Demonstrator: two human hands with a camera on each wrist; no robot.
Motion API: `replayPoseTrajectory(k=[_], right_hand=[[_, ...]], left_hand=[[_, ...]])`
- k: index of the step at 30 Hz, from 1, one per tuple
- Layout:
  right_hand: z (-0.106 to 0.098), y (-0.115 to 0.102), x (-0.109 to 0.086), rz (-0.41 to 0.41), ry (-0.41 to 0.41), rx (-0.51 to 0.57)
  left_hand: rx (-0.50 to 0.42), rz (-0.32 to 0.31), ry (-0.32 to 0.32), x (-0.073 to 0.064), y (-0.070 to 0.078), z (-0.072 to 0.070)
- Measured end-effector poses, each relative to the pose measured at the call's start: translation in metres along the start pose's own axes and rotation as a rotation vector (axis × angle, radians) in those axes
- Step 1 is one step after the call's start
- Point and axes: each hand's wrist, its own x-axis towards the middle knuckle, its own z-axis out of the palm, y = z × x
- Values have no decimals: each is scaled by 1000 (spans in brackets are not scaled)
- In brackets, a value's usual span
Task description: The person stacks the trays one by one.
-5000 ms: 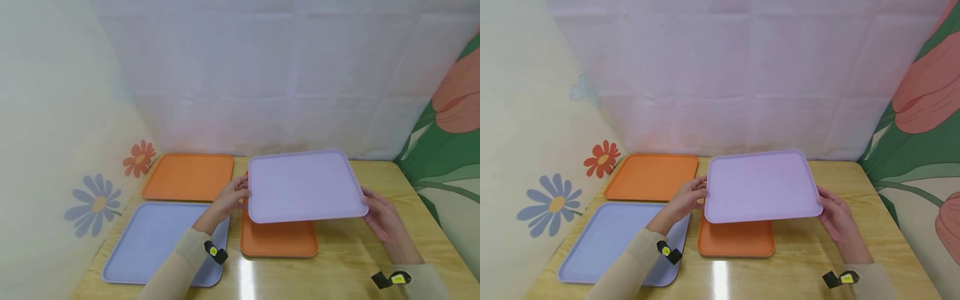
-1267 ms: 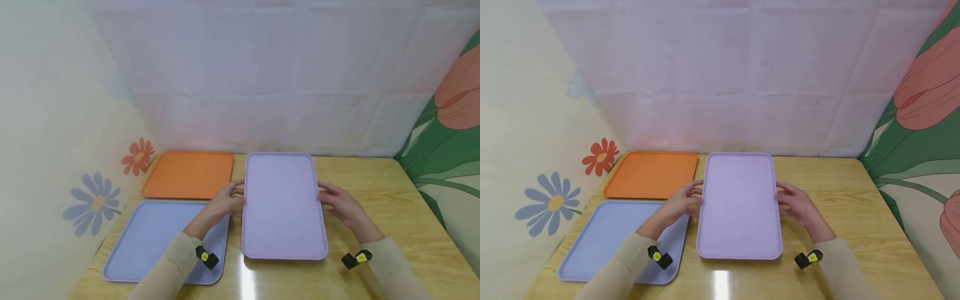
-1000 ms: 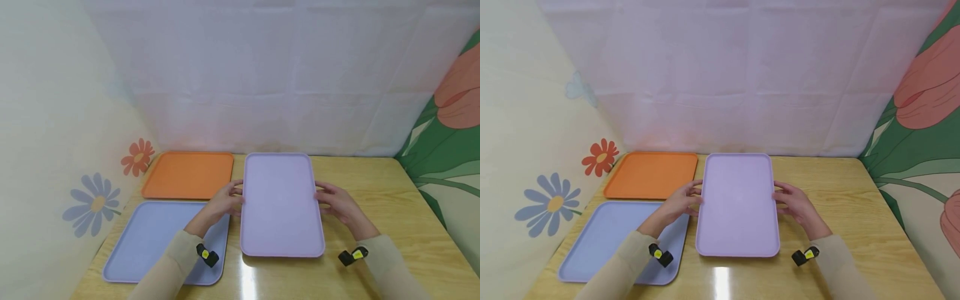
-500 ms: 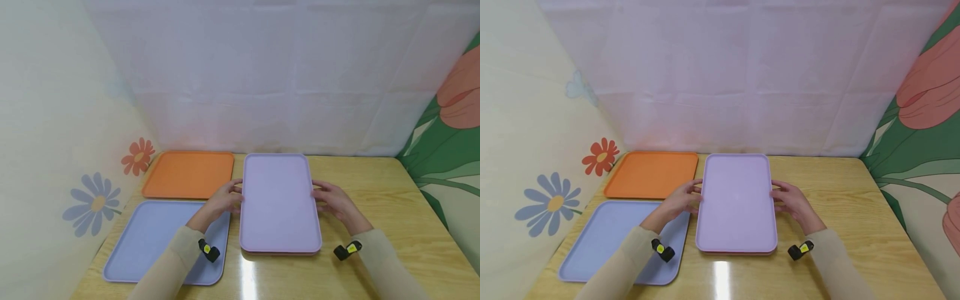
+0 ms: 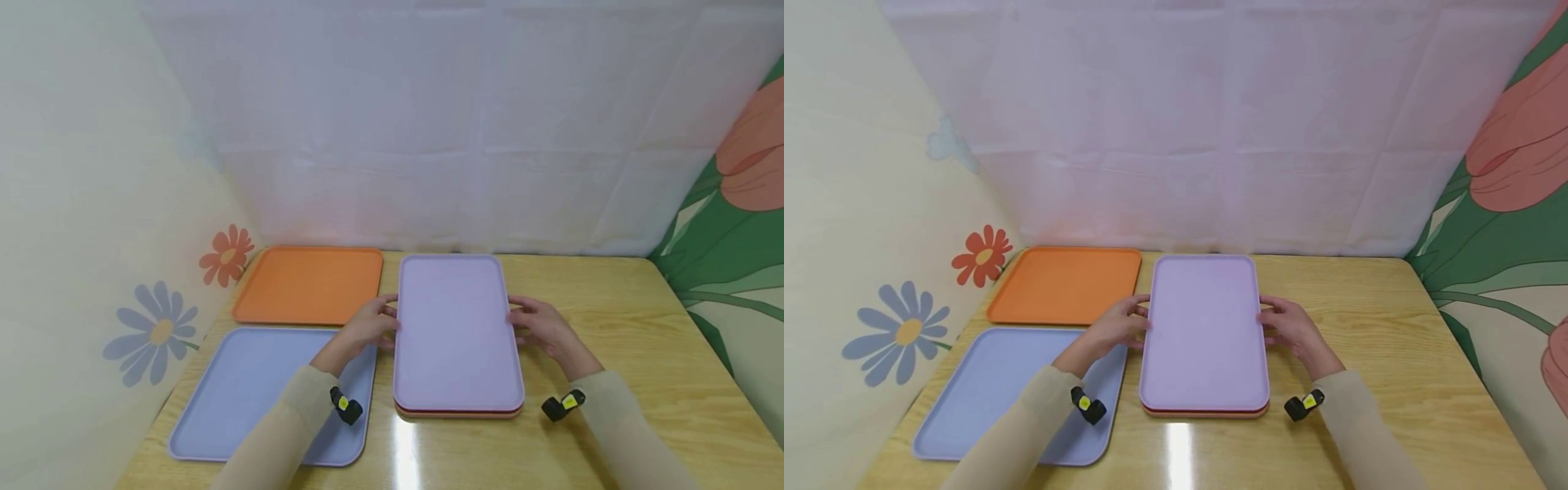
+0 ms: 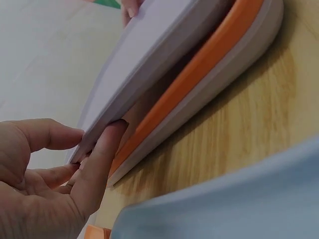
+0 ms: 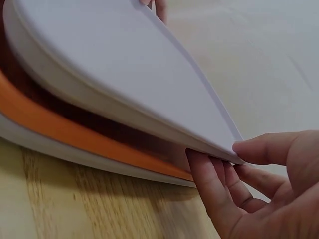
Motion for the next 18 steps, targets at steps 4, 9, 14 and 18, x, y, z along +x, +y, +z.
replayPoseTrajectory(k=[4,9,14,18], right_hand=[[0,3,2,-3,10,-47],[1,5,4,-10,18,-94],[3,1,2,7,40,-172],[4,0,0,14,53,-246]], left_hand=[[15,-18,6,3,0,2],[58,-33,10,6,-1,3],[112,-53,12,6,1,4],[138,-59,2,5,2,5]])
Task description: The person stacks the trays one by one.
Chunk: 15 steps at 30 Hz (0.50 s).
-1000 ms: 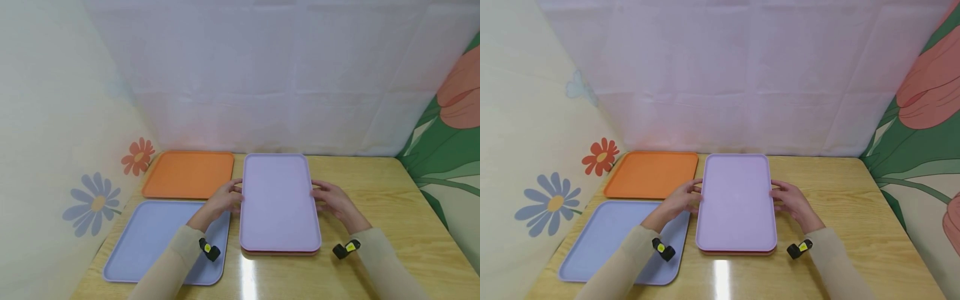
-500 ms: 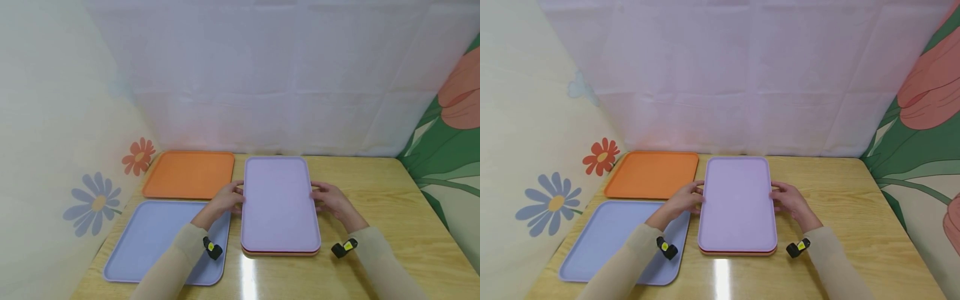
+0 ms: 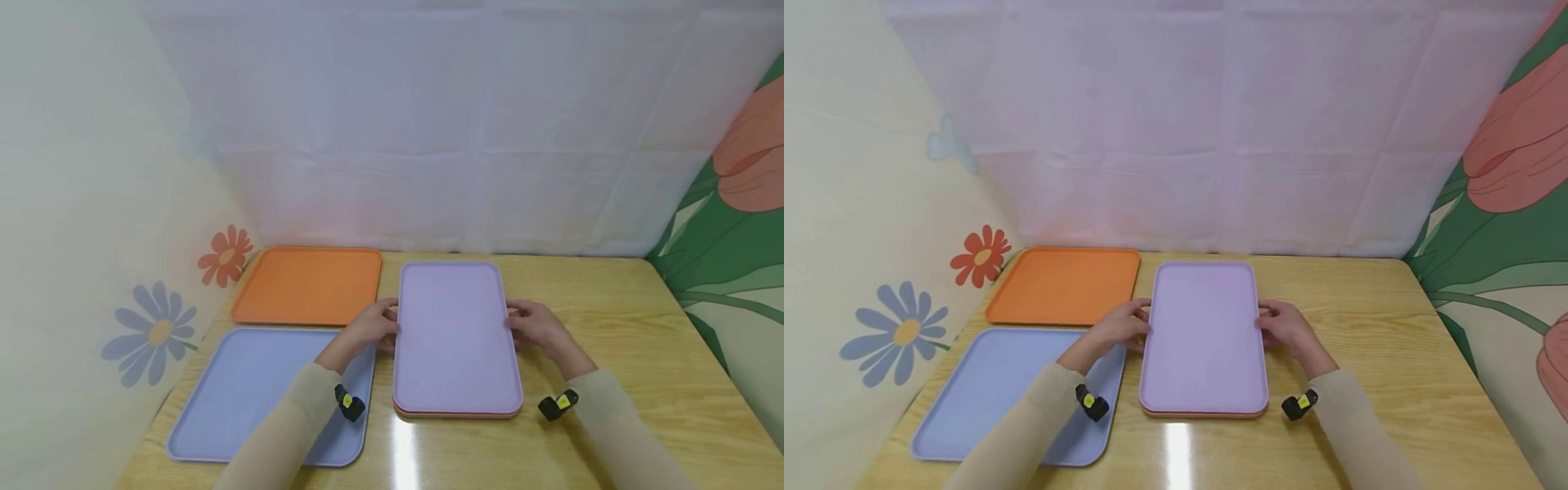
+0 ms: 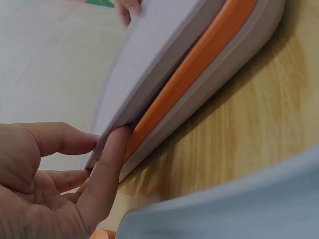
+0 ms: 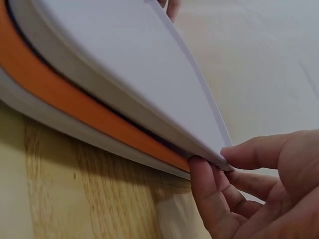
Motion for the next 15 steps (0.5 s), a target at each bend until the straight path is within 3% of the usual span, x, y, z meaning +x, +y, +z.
replayPoseTrajectory(k=[15], right_hand=[[3,3,3,29,-35,-77]], left_hand=[[48,17,12,-4,-3,4]])
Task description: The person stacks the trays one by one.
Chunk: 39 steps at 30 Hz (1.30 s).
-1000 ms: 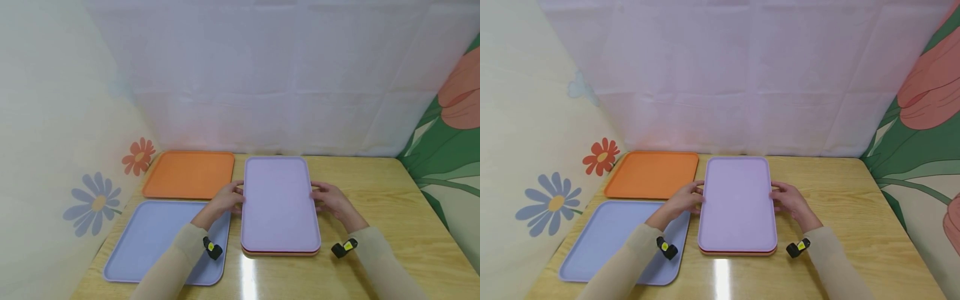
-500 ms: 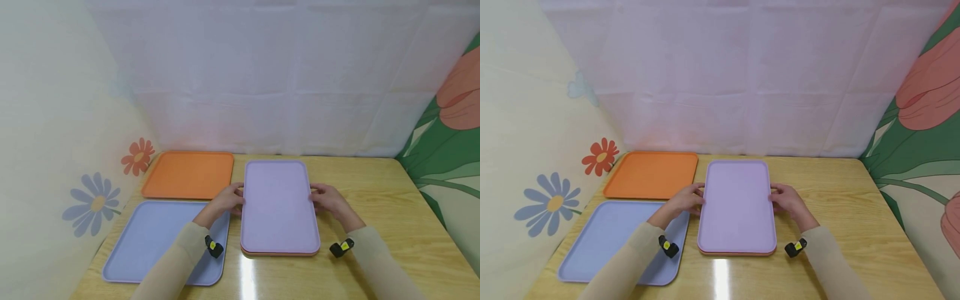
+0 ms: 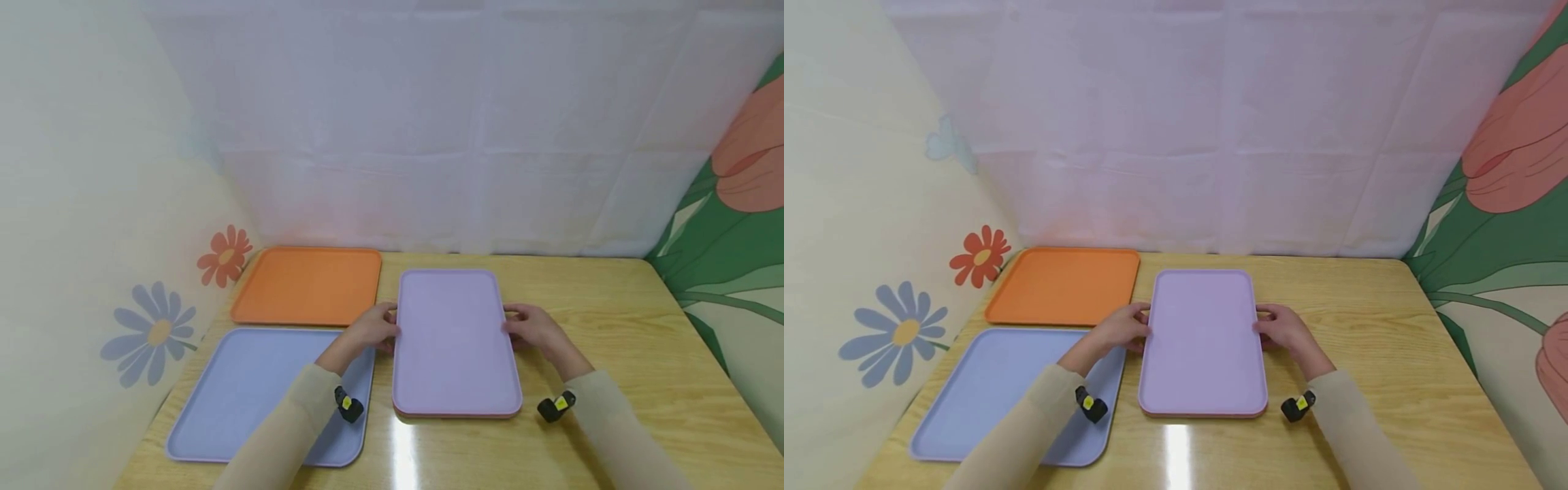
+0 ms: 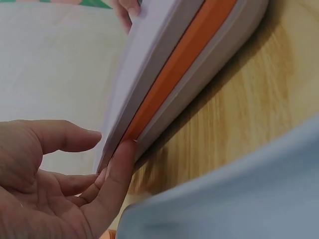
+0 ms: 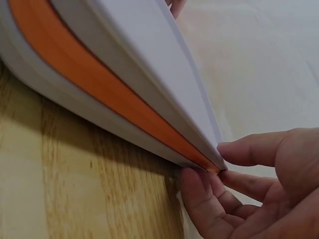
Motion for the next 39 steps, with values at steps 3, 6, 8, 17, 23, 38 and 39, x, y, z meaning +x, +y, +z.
replayPoseTrajectory(k=[3,6,8,17,23,38,39], right_hand=[[0,-1,0,-2,-10,-14],[1,-2,0,11,-14,-14],[2,-2,0,16,-20,-18],[1,4,2,44,-28,22],[1,7,2,42,-38,44],[0,8,0,81,-44,82],[0,8,0,80,-45,81]], left_hand=[[-10,1,8,-3,-1,-2],[-20,15,20,-10,-2,-8],[-4,33,33,-15,-2,-15],[197,56,113,-46,-11,-59],[356,29,188,-68,-20,-92],[503,-89,309,-114,-58,-161],[511,-101,309,-115,-61,-164]])
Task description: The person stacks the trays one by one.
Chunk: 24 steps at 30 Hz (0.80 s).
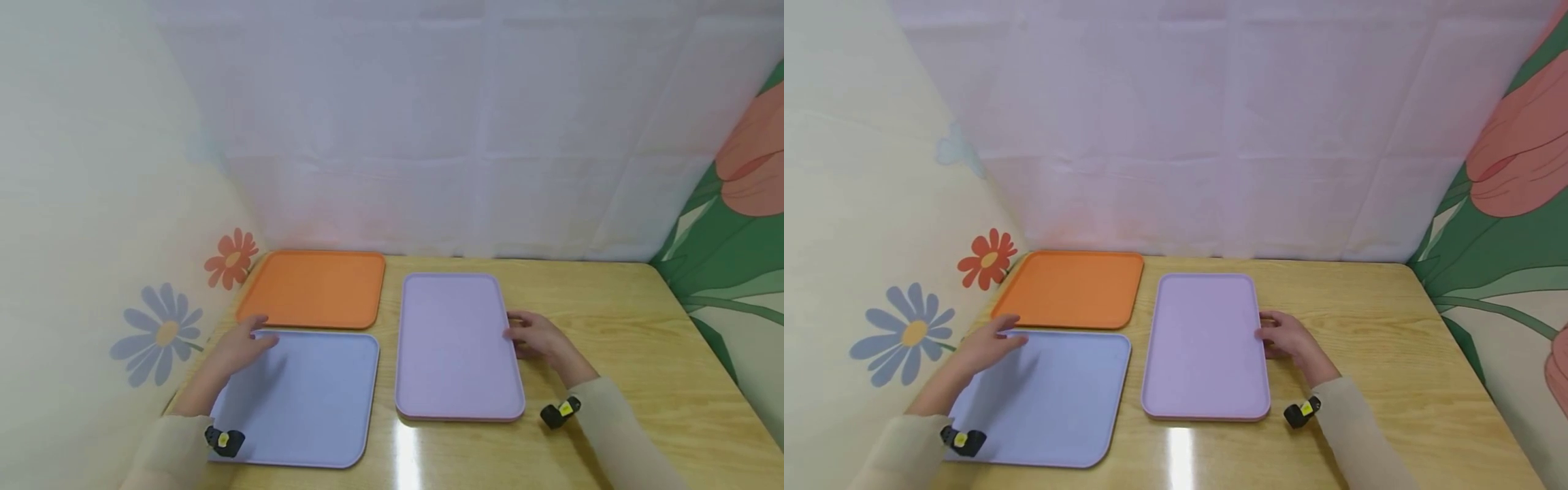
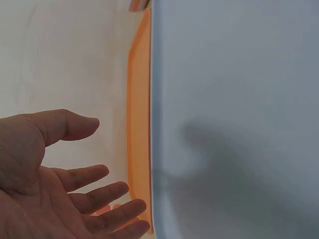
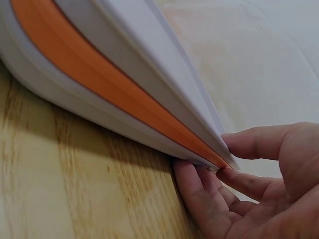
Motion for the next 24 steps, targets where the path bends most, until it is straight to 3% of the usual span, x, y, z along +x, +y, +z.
replayPoseTrajectory(k=[13,18,24], right_hand=[[0,4,1,-18,0,11],[1,5,1,-15,6,17],[2,5,0,-5,11,23]], left_hand=[[74,-102,-6,-2,-34,-10],[157,-84,18,-3,-47,-11],[181,-63,32,-5,-59,-10]])
